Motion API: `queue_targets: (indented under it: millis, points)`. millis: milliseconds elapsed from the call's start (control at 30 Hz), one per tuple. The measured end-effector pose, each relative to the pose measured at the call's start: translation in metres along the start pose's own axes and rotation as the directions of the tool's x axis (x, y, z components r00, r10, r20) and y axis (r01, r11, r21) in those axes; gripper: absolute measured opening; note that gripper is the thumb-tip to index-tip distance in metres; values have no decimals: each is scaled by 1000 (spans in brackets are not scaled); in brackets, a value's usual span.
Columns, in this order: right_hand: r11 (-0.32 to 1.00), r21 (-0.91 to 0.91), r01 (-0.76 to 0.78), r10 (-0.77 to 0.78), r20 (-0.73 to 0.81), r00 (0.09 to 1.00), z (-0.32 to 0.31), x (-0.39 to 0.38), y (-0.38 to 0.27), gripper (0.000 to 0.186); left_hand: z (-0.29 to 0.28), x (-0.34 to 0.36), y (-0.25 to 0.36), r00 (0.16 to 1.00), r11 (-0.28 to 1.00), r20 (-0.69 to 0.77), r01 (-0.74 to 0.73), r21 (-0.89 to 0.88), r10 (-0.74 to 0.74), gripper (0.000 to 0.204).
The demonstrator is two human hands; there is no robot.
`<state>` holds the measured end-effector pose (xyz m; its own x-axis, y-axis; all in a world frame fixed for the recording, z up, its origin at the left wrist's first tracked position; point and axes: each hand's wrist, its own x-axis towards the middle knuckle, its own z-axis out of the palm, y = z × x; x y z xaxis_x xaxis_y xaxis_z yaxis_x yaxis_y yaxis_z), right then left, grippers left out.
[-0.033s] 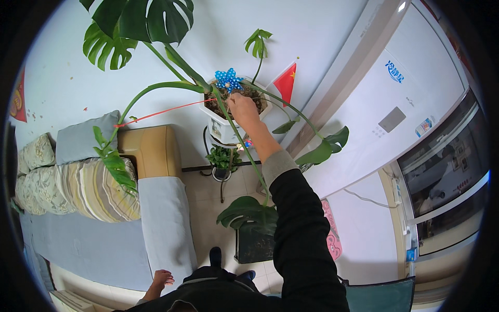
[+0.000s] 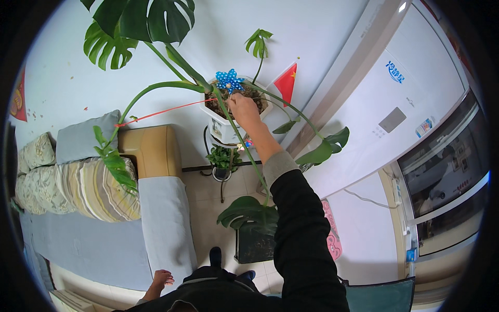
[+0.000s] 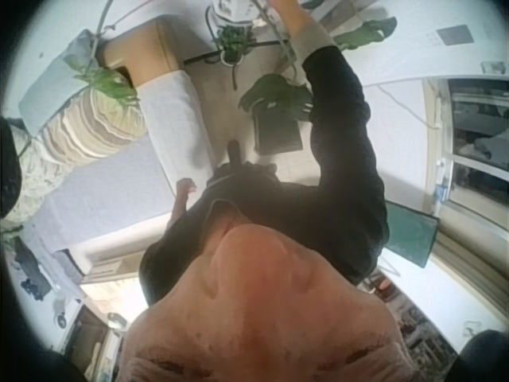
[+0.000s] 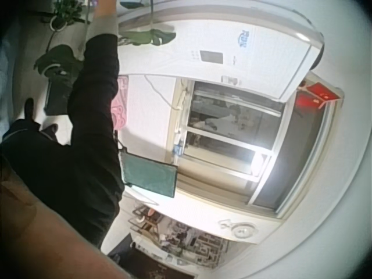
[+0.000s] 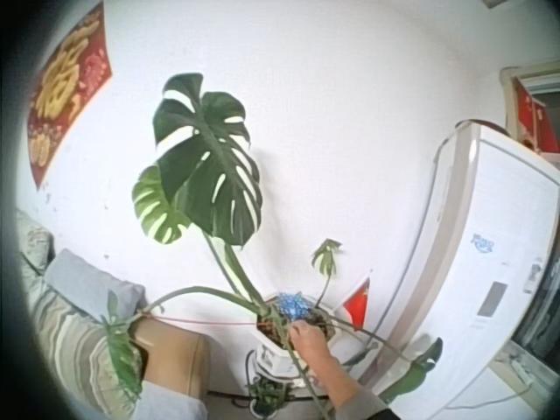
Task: The person clears a cluttered coffee table by hand, placing trash into a bin and wiping the surface with paper towels. They then move a small stool and place a blue star decoration into a potted plant.
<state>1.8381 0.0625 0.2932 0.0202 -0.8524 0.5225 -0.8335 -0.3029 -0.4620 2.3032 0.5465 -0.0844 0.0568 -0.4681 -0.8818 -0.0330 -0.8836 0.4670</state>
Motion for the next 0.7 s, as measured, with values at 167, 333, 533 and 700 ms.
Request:
queue_targets:
  millis: [167,333,533,700]
  points:
    - [987,90,-136,127,98,987,-7,-8,-7,27,-2,-1,-6,1000,1000,-5,8,0,-8,18]
    - [983,68,-173,162,148,976,-14,-10,-10,29,0,-2,-4,999,999,-21,29,16,-28,17]
    - [977,69,-202,190,144,971,-11,-11,-9,33,1,-3,-3,1000,1000,-10,1,14,-1,16]
    - [975,111,-193,179,125,976,-10,-10,-6,34,1,-3,-5,1000,1000,1,11,-17,-11,15]
